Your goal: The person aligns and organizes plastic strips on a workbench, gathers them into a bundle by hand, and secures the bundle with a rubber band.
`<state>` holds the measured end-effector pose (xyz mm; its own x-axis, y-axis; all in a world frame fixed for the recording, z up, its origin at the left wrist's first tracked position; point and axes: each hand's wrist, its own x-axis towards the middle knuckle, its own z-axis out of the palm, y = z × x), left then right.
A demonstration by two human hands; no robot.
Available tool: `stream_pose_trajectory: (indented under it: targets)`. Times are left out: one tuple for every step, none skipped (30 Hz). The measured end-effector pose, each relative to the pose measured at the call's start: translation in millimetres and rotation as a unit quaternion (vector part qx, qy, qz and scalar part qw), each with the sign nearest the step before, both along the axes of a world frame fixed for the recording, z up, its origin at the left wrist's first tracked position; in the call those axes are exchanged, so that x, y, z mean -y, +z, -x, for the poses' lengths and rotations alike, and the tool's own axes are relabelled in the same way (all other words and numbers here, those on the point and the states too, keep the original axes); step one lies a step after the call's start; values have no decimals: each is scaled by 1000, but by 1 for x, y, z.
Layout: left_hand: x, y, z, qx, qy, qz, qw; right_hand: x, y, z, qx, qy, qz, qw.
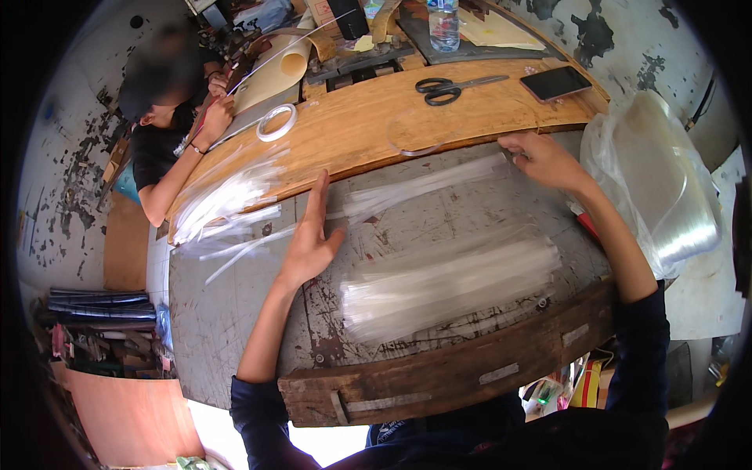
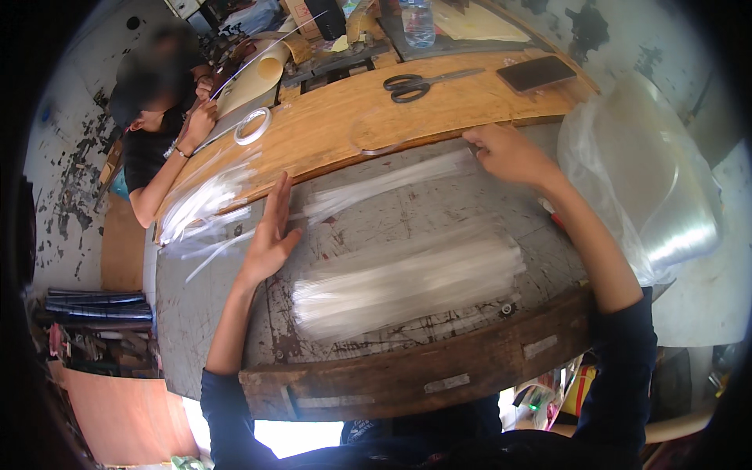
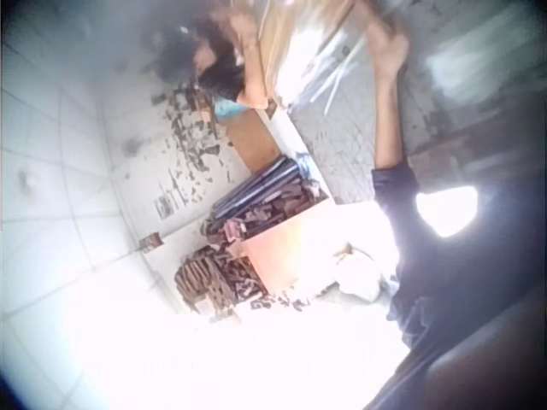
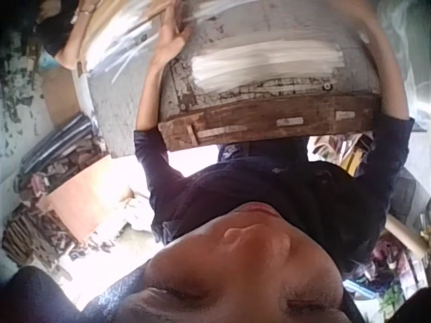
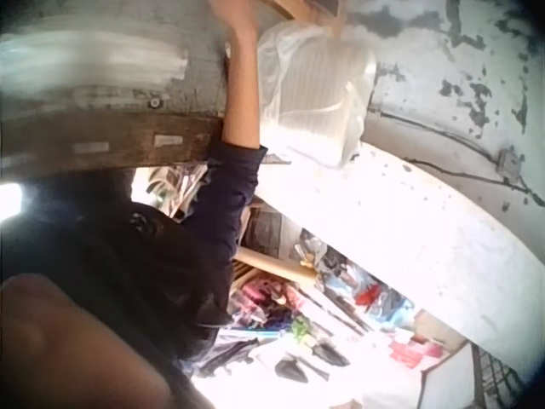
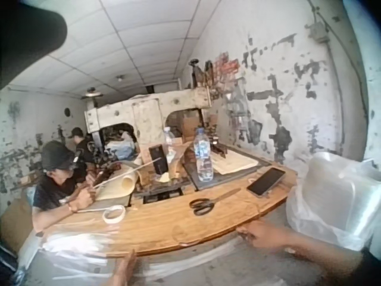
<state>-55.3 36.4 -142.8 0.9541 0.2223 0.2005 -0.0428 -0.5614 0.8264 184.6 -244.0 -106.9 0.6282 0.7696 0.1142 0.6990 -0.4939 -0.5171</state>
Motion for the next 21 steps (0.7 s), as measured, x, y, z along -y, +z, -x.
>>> stream_pose_trajectory:
  targets:
    - [0,-1,0,-1,-1,1,1000,-1,-1,0,-1,-1,1,1000]
    - [0,-1,-1,-1,-20,37,999,-2,-3,0,-15,-2,-7,1000]
    - [0,-2,-1,0,-38,74,997,-2,-4,0,-30,-2,-15,999]
    - [1,-2,-2,-1,-38,74,997,-2,-4,-1,-31,-3,-15,999]
    - [3,-2,-3,1,-50,93,994,-1,-5,-1,-40,-8,-21,999]
    - [5,-2,-4,4,-60,112,992,1,-6,-1,-50,-13,-26,998]
    - [7,-1,-5,3,-61,113,992,2,-6,-4,-51,-13,-26,998]
    - [9,3,-5,5,-58,128,990,4,-6,-7,-62,-34,-45,996]
    - [10,4,-4,6,-52,143,988,3,-4,-5,-74,-51,-65,994]
    - [10,2,-5,5,-51,143,988,1,-2,-2,-75,-50,-65,994]
    - [10,-1,-5,11,-64,147,987,-2,3,2,-68,-33,-21,997]
    - [11,-2,-7,17,-79,152,985,-3,7,5,-59,-17,23,998]
    - [13,-1,-8,18,-79,152,985,-3,6,5,-58,-17,23,998]
    - [16,1,-9,18,-78,175,981,-3,3,3,-83,-30,-5,996]
    - [19,3,-9,18,-78,199,977,-2,0,2,-108,-42,-32,993]
    - [20,4,-9,18,-78,199,977,-1,-1,1,-108,-42,-32,993]
    - [21,5,-9,12,-67,211,975,0,-1,0,-90,-59,-28,994]
    - [21,6,-9,7,-56,223,973,1,-1,0,-72,-76,-24,994]
    - [20,5,-8,7,-55,223,973,1,0,1,-71,-75,-24,994]
    - [18,3,-7,10,-64,211,975,1,3,3,-63,-64,0,996]
    - [16,2,-7,12,-72,200,977,1,4,4,-55,-52,24,997]
